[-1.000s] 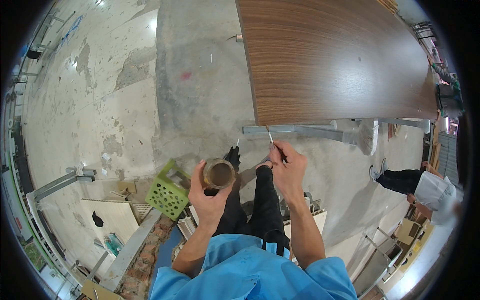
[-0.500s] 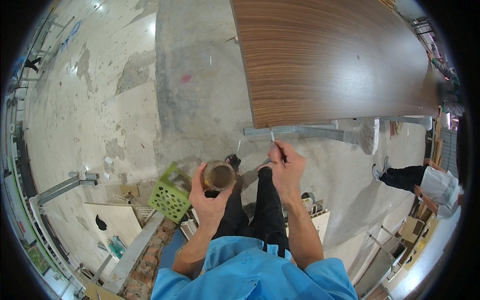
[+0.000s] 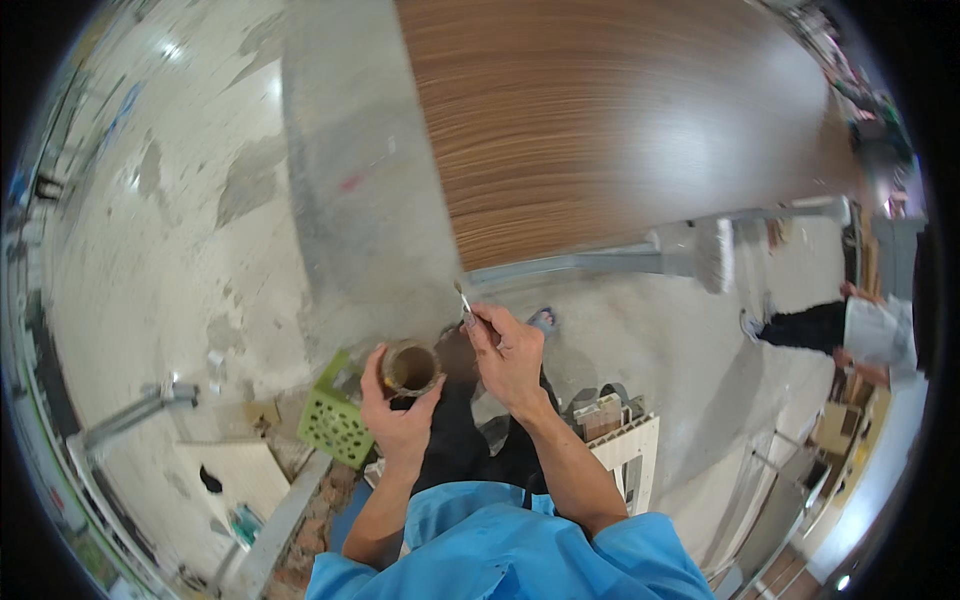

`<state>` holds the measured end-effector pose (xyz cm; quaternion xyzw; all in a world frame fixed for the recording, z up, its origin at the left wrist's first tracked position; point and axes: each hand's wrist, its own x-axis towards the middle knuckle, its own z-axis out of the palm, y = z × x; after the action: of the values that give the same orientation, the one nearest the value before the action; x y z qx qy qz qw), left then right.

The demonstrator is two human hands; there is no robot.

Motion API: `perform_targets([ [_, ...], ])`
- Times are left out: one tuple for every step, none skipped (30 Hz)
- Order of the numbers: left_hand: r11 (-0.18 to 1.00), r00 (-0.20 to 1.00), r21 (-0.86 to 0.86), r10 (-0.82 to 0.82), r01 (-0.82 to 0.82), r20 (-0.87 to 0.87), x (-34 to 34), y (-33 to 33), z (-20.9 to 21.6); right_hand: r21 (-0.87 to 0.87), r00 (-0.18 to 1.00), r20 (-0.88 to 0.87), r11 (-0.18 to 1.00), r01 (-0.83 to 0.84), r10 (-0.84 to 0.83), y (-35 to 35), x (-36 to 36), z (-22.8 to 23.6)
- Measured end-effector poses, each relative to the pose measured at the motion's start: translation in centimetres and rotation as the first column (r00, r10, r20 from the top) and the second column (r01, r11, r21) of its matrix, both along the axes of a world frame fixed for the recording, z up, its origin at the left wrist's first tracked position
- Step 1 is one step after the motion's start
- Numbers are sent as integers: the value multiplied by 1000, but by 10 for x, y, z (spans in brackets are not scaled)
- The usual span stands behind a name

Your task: The person applies a substance to the edges of a wooden tabletop using a small brush and a cloth, then uses a utility knife to trim excess material from the edges. The person works along the length of the table, removing strips of material.

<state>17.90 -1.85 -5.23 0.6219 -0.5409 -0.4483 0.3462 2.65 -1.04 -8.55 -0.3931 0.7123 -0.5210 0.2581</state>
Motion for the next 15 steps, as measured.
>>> perform_targets([
  [1000, 1000, -18, -8, 8, -10, -4, 1, 2, -13, 997, -61, 999, 42, -43, 7, -13, 4],
  [998, 998, -48, -33, 30, -62, -11, 1, 3, -4, 989, -113, 995, 97, -97, 15, -33, 8],
  [997, 997, -52, -59, 57, -43, -15, 2, 6, -52, 966, -179, 982, 182, -188, 25, -55, 13],
  [993, 991, -69, -105, 100, -80, -24, 4, 9, -77, 936, -219, 961, 265, -275, 37, -80, 16],
  [990, 992, -115, -93, 83, -85, -27, 4, 13, -115, 909, -246, 942, 317, -336, 48, -94, 23],
  [981, 985, -119, -160, 152, -61, -37, 6, 17, -108, 858, -297, 907, 406, -419, 62, -119, 27],
  [973, 978, -135, -197, 187, -67, -48, 9, 19, -122, 817, -323, 877, 465, -478, 76, -144, 33],
  [964, 970, -152, -232, 220, -67, -59, 11, 21, -100, 785, -307, 838, 536, -538, 89, -167, 39],
  [964, 944, -80, -265, 253, -197, -75, 15, 21, -86, 756, -278, 800, 594, -592, 101, -192, 40],
  [958, 940, -88, -286, 274, -185, -92, 18, 19, -101, 733, -301, 785, 611, -610, 111, -213, 41],
  [947, 923, -92, -320, 307, -213, -110, 21, 19, -113, 710, -322, 770, 628, -626, 120, -235, 40],
  [936, 897, -97, -351, 338, -270, -115, 21, 20, -125, 687, -343, 756, 643, -640, 126, -244, 40],
  [931, 880, -54, -359, 360, -311, -135, 24, 19, -113, 697, -334, 761, 639, -635, 130, -269, 35],
  [923, 880, -51, -381, 383, -284, -150, 27, 19, -129, 685, -351, 758, 639, -638, 132, -288, 31],
  [916, 873, -58, -396, 396, -284, -168, 31, 19, -139, 684, -349, 758, 637, -640, 133, -309, 28],
])
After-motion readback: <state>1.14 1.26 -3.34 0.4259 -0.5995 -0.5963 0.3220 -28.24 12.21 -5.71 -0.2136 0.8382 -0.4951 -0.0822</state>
